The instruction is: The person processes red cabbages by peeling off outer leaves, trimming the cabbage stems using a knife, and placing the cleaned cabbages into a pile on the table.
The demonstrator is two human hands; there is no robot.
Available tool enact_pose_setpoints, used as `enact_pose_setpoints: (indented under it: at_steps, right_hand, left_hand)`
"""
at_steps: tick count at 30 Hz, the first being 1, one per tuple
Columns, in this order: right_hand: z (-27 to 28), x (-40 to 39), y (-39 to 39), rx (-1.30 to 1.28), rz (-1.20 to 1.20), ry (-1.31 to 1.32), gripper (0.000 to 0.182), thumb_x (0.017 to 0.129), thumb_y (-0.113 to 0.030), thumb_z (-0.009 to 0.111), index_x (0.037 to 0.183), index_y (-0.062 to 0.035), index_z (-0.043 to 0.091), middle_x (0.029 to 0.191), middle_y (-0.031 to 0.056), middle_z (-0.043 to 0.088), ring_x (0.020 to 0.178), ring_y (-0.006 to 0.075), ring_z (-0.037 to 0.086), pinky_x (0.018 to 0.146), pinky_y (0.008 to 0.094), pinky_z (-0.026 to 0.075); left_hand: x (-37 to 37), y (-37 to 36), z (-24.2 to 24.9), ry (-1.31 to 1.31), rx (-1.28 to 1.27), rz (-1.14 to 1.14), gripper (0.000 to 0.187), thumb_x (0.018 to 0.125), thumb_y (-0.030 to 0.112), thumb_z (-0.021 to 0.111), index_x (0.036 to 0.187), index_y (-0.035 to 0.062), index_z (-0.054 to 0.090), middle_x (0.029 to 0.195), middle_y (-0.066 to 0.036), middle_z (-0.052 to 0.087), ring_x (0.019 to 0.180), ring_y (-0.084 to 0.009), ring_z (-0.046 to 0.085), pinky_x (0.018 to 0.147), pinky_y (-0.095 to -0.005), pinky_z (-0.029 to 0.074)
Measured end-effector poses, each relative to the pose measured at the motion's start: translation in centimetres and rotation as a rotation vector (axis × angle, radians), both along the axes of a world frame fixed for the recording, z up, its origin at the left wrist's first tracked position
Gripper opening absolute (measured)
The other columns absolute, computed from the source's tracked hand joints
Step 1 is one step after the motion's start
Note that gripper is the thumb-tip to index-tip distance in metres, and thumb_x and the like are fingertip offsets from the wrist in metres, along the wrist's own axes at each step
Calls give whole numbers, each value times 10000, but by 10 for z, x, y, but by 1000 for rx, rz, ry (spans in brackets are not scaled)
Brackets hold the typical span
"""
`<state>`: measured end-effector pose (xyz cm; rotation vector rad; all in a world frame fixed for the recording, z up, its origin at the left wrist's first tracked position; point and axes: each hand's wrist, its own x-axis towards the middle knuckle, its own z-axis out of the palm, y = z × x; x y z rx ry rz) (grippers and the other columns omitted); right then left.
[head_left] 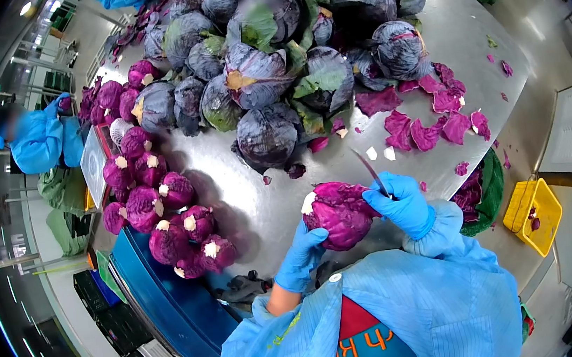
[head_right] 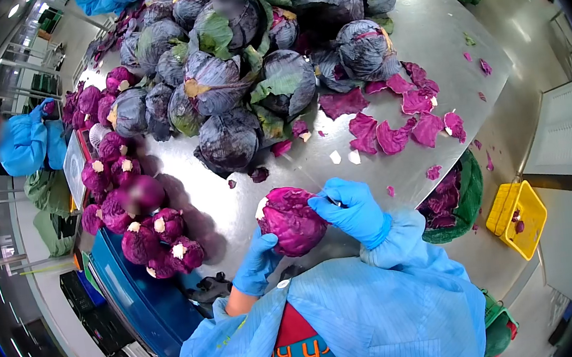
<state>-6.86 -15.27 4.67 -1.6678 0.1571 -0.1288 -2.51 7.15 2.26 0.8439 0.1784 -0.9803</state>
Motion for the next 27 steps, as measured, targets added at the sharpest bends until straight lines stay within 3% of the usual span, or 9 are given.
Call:
enact_pose_setpoints:
  at_steps: [5, 6, 10, 13, 16, 17, 21, 25, 27]
  right_hand:
    - [-6, 27, -25, 649, -442, 324, 245, 942, -279, 620, 883, -43, 650, 691, 26, 630, 453, 65, 472, 387, 230, 349]
    - [-18, 20, -40, 877, -506, 123, 257, 949, -292, 606, 917, -42, 653, 694, 24, 629, 430, 66, 440, 371, 232, 326]
    - [-15, 33, -71, 372, -619, 121, 283, 893, -167, 678, 1121, -2, 651, 710, 2, 617, 463, 42, 433, 395, 205, 309]
    - [-73, 31, -59, 398, -472, 323, 370, 890, -113, 665, 1255, -73, 616, 892, -22, 672, 556, 36, 496, 455, 195, 373]
    - [-118, 42, -38, 730, -453, 267, 475, 919, -83, 595, 1385, -107, 508, 1288, 55, 575, 884, 112, 615, 636, 219, 501]
    - [-130, 48, -38, 683, -464, 216, 546, 903, -120, 610, 1425, -98, 449, 1411, 71, 467, 1064, 179, 597, 804, 302, 526]
    - [-139, 37, -60, 660, -743, 58, 579, 911, -158, 609, 1448, -88, 404, 1469, 97, 399, 1150, 238, 550, 927, 400, 482]
    - [-140, -18, -100, 581, -1056, -44, 590, 935, -214, 591, 1468, -112, 363, 1418, 104, 442, 1136, 265, 554, 845, 395, 515]
    - [-142, -55, -119, 546, -1012, 30, 608, 955, -274, 569, 1495, -163, 311, 1345, 78, 486, 1120, 260, 552, 757, 346, 544]
  left_hand:
    - [-33, 28, -35, 332, -207, 88, 931, 722, 390, 770, 1463, 57, 315, 1448, -198, 416, 1316, -350, 443, 1097, -508, 385]
    - [-38, 30, -43, 431, -296, 143, 972, 707, 405, 783, 1473, 67, 290, 1463, -209, 380, 1330, -392, 400, 1078, -560, 378]
    - [-40, 21, -36, 696, -718, 259, 1108, 676, 557, 778, 1504, 105, 198, 1514, -253, 230, 1379, -517, 228, 1010, -703, 359]
    - [-28, 18, -43, 702, -802, 362, 1099, 695, 630, 730, 1514, 139, 185, 1515, -238, 238, 1398, -481, 224, 1011, -677, 379]
    - [-19, 19, -46, 731, -792, 445, 1082, 706, 615, 730, 1513, 139, 188, 1512, -237, 249, 1394, -483, 235, 1012, -675, 380]
    - [-15, 18, -39, 697, -732, 451, 1052, 712, 575, 740, 1506, 139, 205, 1498, -224, 289, 1369, -491, 284, 1002, -673, 394]
    - [-11, 19, -31, 338, -138, 408, 996, 712, 469, 772, 1487, 118, 255, 1450, -190, 383, 1313, -436, 403, 1036, -597, 414]
    - [-12, 3, -58, -262, 261, 235, 951, 670, 254, 859, 1428, 31, 329, 1338, -116, 490, 1174, -274, 542, 1022, -381, 450]
    - [-17, -17, -38, -717, 608, 98, 1023, 661, 306, 874, 1459, 43, 290, 1419, -161, 379, 1257, -304, 453, 1051, -420, 401]
